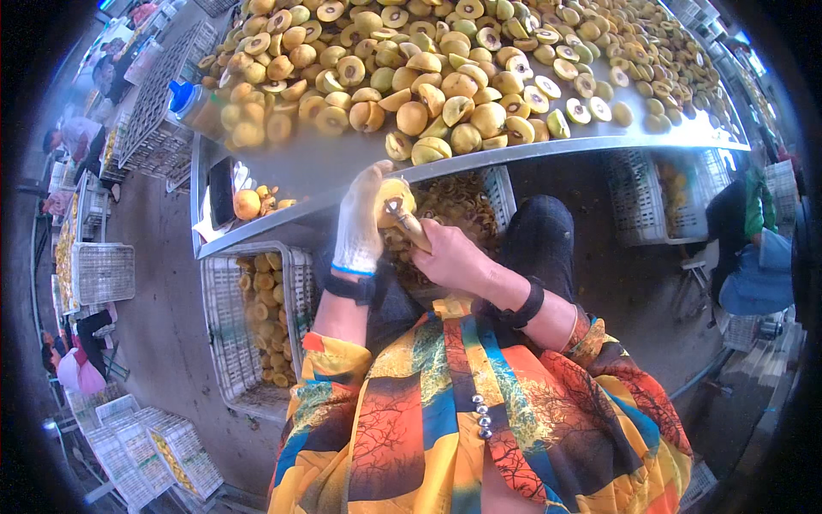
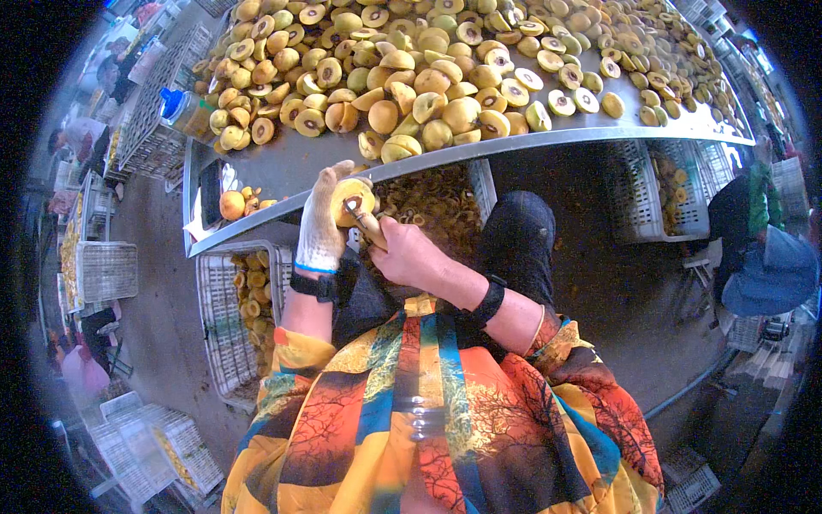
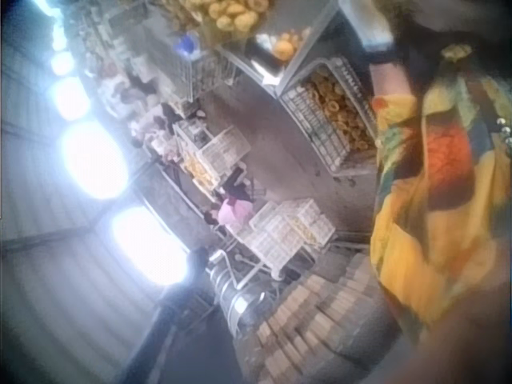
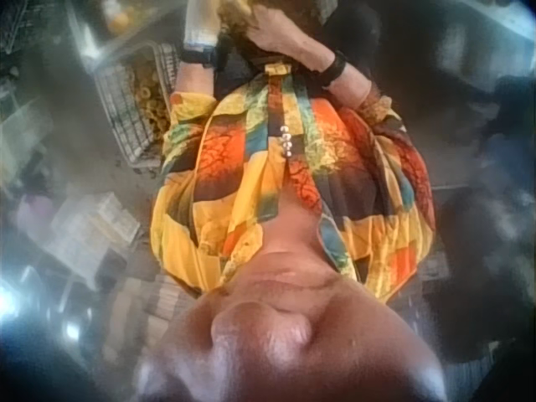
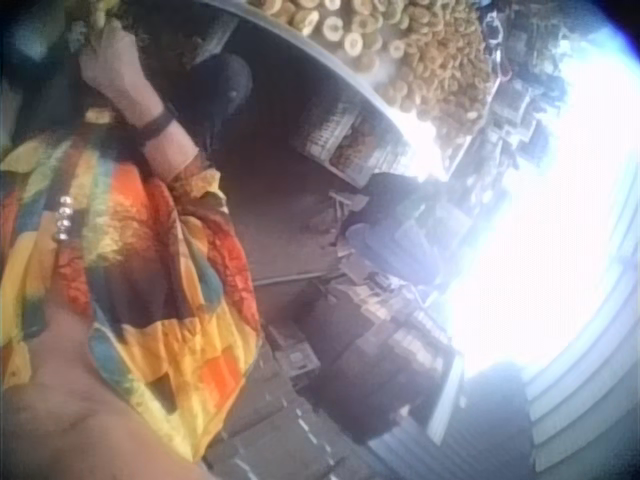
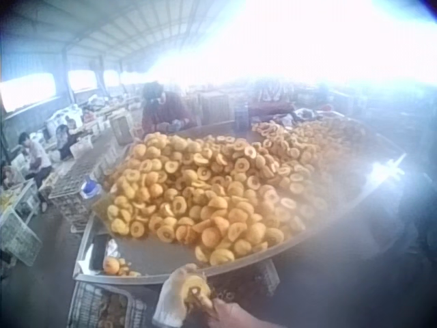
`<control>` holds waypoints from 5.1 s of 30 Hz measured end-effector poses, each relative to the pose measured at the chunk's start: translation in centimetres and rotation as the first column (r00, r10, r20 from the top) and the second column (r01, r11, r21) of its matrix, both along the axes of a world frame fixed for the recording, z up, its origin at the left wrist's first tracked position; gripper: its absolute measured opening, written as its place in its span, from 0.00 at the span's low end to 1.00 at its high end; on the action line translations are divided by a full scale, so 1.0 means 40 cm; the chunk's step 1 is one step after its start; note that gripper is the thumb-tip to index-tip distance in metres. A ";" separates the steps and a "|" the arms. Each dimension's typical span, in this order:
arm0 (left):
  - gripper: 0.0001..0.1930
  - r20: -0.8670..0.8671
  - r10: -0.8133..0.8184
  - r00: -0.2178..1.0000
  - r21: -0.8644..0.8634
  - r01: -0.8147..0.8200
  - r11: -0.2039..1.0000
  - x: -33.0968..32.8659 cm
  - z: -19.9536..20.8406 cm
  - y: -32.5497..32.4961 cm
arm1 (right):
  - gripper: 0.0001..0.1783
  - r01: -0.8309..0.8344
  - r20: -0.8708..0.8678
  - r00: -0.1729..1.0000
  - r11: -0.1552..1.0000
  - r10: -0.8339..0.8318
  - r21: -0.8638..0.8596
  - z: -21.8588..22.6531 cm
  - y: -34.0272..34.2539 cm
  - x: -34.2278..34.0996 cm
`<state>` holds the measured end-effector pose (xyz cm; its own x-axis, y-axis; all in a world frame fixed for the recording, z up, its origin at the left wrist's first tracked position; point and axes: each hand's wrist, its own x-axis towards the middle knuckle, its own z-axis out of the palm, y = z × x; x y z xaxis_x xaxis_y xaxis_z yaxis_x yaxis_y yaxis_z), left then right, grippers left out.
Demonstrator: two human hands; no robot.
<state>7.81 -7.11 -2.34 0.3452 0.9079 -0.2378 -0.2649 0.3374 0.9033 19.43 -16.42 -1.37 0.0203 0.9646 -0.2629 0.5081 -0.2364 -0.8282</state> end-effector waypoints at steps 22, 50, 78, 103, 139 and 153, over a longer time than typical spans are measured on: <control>0.16 0.371 0.351 0.860 -0.581 -0.080 0.810 -0.041 -0.046 0.019 | 0.06 -0.257 -0.918 0.395 0.955 -0.033 -0.145 -0.035 -0.044 -0.033; 0.10 -0.225 -0.123 0.966 0.034 0.134 0.990 0.045 -0.042 0.226 | 0.23 0.380 -0.014 0.923 0.908 -0.384 0.179 -0.078 0.003 0.061; 0.24 0.029 0.093 0.995 -0.133 -0.088 0.987 -0.013 0.003 -0.049 | 0.15 0.075 0.153 0.981 0.964 -0.116 0.255 -0.019 -0.022 -0.017; 0.23 0.008 0.240 0.971 0.295 -0.232 0.927 0.035 -0.045 -0.070 | 0.15 0.258 0.016 0.964 0.949 -0.265 0.180 -0.010 -0.047 -0.069; 0.18 0.018 0.245 0.969 0.071 -0.246 0.967 0.028 -0.035 -0.053 | 0.16 0.290 -0.163 0.946 0.956 -0.280 0.043 -0.018 -0.025 -0.094; 0.10 -0.059 0.081 0.995 0.068 -0.077 0.995 -0.011 -0.057 -0.039 | 0.15 0.082 -0.153 0.983 0.991 -0.098 -0.109 -0.022 -0.027 -0.049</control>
